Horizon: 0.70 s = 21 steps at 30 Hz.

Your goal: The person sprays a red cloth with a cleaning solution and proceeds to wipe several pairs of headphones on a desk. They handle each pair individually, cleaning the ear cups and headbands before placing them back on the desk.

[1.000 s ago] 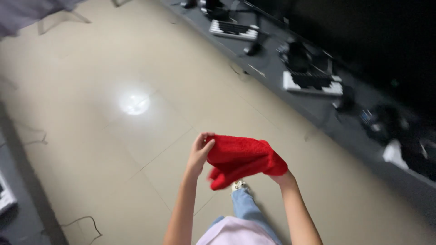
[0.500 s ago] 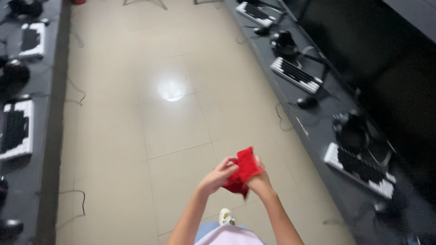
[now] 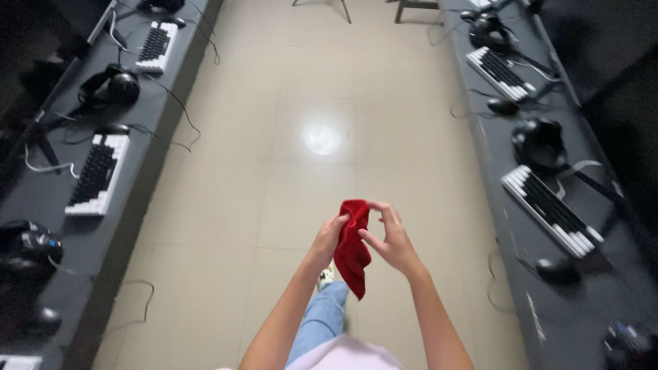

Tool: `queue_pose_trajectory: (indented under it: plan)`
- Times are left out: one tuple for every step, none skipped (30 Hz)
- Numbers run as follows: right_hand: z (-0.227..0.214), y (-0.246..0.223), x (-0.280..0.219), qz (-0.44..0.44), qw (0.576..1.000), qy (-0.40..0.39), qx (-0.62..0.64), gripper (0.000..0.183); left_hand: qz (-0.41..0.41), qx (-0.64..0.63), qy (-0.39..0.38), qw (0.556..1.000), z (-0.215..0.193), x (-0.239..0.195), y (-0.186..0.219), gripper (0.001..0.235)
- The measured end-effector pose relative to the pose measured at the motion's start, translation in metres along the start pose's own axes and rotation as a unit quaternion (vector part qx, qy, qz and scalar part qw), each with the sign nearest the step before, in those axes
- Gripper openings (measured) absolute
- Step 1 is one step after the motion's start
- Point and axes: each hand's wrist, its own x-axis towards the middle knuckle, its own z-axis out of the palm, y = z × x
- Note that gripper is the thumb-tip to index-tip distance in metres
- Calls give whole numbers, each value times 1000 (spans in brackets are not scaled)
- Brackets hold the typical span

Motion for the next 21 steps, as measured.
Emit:
queue_pose_trajectory:
  plan:
    - [3,18,19,-1,1000,-2,4,54,1,2,4,1000,-4,20,4,33]
    - [5,35,48,5,999,-27,37,57,5,-7,-4,1000,-9,50,16,32]
    - [8,52,79,11,996,-52,69,60,9,-17,-12,1000,-15,80,31,32]
    - [11,68,104,8,996,-52,70,60,11,-15,-11,1000,-17,103,49,32]
    - [13,86,128,65,983,-88,147,56,20,-9,-7,1000,-19,128,67,32]
    - [15,105,148,125,958,-128,223,51,27,-5,0,1000,-21,149,80,32]
    - [22,120,169,125,957,-131,225,51,26,-5,5,1000,-25,169,94,32]
    - [26,136,190,148,941,-125,277,49,38,-1,1,999,-27,192,108,32]
    - [30,151,212,170,922,-119,327,48,51,4,-3,999,-29,214,123,33]
    - [34,163,232,171,922,-119,326,48,50,2,-3,999,-30,236,135,33]
    - [37,175,252,168,920,-86,342,45,52,9,-6,999,-30,259,148,34]
    - [41,187,270,167,917,-53,359,43,51,16,-9,999,-30,279,159,35]
    - [40,199,287,169,917,-52,359,43,50,15,-8,999,-34,303,163,35]
    - [41,212,307,160,917,-18,366,39,50,47,3,998,-40,328,167,35]
    - [42,226,327,152,916,16,372,36,50,79,14,995,-47,353,171,35]
    - [39,233,351,152,916,16,372,36,50,79,14,996,-49,377,179,35]
    - [35,240,375,136,915,45,378,31,50,104,15,993,-52,401,187,33]
    - [30,248,400,120,913,73,382,27,50,128,16,990,-54,427,194,32]
    - [22,257,426,119,914,73,381,27,51,127,16,990,-61,456,199,32]
    - [14,266,456,98,916,85,379,19,57,149,8,987,-69,486,205,31]
    - [6,276,485,75,918,97,376,13,63,171,1,983,-76,518,212,32]
